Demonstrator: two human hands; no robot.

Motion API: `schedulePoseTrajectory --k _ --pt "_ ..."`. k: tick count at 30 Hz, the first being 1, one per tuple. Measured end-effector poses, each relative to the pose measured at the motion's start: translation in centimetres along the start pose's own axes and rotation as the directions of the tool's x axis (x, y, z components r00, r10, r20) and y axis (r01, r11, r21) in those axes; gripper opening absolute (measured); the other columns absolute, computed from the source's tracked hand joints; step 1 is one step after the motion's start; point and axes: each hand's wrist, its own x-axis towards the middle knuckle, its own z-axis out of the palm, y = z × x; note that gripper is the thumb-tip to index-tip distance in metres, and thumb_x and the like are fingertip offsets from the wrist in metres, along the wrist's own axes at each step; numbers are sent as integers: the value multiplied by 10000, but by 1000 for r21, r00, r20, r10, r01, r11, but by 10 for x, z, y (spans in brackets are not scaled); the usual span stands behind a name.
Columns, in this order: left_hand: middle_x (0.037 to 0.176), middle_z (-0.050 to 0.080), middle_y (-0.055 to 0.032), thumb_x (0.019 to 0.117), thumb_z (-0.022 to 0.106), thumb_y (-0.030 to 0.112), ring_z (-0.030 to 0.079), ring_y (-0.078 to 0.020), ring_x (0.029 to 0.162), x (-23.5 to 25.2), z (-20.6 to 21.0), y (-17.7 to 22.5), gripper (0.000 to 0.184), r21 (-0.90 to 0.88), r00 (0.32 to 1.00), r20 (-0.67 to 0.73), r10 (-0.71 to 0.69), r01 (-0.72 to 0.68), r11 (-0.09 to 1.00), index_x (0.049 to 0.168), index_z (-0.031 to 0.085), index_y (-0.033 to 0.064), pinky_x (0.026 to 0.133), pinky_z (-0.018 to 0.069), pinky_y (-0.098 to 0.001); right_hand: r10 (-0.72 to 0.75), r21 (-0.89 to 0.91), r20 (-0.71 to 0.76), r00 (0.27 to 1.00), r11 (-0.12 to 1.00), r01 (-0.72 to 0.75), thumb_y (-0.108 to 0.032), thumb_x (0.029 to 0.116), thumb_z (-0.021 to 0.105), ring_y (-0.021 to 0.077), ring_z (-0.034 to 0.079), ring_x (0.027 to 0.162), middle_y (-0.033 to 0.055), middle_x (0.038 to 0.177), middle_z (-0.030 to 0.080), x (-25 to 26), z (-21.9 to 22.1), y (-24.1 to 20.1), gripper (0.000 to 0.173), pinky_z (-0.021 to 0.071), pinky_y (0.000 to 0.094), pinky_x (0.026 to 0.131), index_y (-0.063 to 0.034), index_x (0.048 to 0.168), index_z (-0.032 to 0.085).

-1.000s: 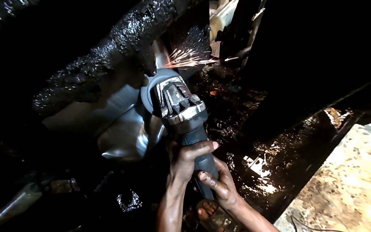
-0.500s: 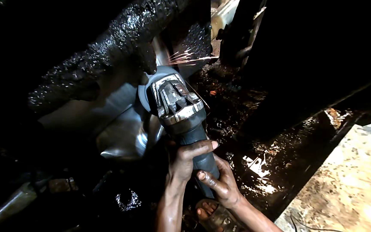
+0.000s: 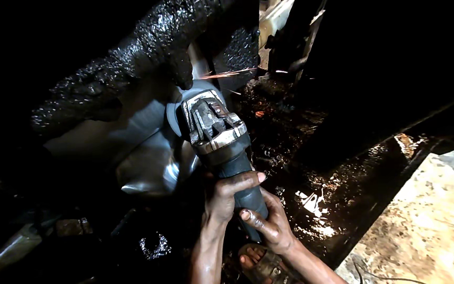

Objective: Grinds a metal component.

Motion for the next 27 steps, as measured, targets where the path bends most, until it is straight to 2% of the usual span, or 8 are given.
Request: schedulePoseTrajectory --k 12,17,27 --pt "817 689 -119 660 813 117 693 -190 683 -2 -7 -3 435 -27 999 37 18 -17 999 1064 668 48 618 603 -346 23 -38 7 1000 999 -22 -536 889 734 49 705 846 -36 958 736 -2 1 0 476 619 260 766 -132 1141 712" --pt "803 692 -92 685 789 103 688 -150 675 -3 -9 -1 356 -53 996 81 31 -27 998 1024 684 68 607 592 -295 10 -79 12 1000 997 -9 -542 884 736 40 702 836 -45 947 733 -1 2 -1 474 618 253 753 -133 1123 712" --pt "815 691 -75 713 772 104 689 -141 697 -2 -14 -1 343 -85 991 124 50 -39 996 1042 680 74 633 596 -289 5 -116 29 1000 993 -2 -552 877 738 27 697 852 -58 957 731 2 2 -5 488 611 243 770 -144 1142 707"
